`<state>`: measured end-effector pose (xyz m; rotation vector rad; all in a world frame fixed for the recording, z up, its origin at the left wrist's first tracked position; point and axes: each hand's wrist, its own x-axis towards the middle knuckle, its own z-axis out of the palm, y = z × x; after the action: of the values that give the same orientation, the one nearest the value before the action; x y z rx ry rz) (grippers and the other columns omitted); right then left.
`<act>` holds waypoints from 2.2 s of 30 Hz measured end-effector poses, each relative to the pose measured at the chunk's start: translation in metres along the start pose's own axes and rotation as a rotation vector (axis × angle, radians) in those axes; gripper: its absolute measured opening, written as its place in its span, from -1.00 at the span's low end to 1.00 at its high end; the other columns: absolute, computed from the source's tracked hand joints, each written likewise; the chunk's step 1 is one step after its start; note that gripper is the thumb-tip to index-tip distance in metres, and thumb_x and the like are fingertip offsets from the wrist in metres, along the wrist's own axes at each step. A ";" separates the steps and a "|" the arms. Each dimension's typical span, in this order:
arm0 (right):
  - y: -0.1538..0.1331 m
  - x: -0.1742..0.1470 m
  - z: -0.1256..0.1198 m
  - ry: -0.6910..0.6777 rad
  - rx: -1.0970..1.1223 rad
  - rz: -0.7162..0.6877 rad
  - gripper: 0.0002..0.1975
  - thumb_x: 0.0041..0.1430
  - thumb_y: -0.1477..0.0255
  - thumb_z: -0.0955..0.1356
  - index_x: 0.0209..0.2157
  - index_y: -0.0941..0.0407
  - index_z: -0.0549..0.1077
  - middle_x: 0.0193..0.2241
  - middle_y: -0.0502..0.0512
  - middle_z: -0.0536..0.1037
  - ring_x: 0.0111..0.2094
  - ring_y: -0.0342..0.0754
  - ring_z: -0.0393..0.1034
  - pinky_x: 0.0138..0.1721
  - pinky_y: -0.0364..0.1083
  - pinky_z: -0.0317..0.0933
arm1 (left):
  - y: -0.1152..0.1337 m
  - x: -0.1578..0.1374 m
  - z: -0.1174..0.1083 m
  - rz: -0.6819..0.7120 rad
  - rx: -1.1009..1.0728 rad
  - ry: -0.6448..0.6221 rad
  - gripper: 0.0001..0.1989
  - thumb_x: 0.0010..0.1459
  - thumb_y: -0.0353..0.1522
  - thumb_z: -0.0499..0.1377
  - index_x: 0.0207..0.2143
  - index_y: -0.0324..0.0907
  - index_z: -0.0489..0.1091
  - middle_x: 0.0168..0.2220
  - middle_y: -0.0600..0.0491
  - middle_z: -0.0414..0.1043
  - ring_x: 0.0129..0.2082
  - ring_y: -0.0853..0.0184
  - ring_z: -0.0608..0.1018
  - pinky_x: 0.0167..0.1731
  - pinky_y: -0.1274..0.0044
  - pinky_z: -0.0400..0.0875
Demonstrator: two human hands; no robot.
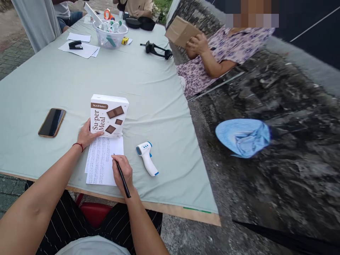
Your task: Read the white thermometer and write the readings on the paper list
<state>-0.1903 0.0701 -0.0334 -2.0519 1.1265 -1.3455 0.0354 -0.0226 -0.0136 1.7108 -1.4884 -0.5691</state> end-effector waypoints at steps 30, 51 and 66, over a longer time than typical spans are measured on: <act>0.064 0.013 -0.063 -0.005 -0.392 0.777 -0.58 0.01 0.13 0.35 -0.17 0.13 0.46 -0.31 0.21 0.46 -0.25 0.14 0.35 -0.25 0.04 0.23 | 0.002 0.000 -0.005 0.007 0.009 0.019 -0.34 -0.05 -0.04 0.34 0.08 -0.01 0.30 0.01 0.03 0.48 -0.03 0.09 0.51 -0.11 0.30 0.44; -0.014 0.103 0.023 0.158 0.724 0.591 -0.65 0.00 0.10 0.38 -0.41 0.11 0.33 -0.61 -0.08 0.30 -0.58 -0.17 0.14 -0.52 -0.15 0.09 | -0.001 0.002 -0.005 0.019 0.030 0.031 -0.28 -0.08 -0.03 0.35 0.12 -0.03 0.28 -0.04 0.01 0.48 -0.05 0.10 0.52 -0.08 0.29 0.43; -0.009 0.114 0.034 0.129 0.576 0.641 -0.65 0.03 0.10 0.38 -0.43 0.11 0.33 -0.63 -0.12 0.30 -0.57 -0.17 0.16 -0.49 -0.16 0.12 | -0.002 0.002 -0.005 0.033 0.030 0.023 -0.23 -0.09 0.00 0.35 0.15 -0.02 0.27 -0.07 0.00 0.48 -0.08 0.10 0.52 -0.10 0.32 0.43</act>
<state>-0.1338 -0.0198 0.0203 -1.0843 1.1388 -1.2707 0.0412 -0.0234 -0.0121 1.7071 -1.5131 -0.5104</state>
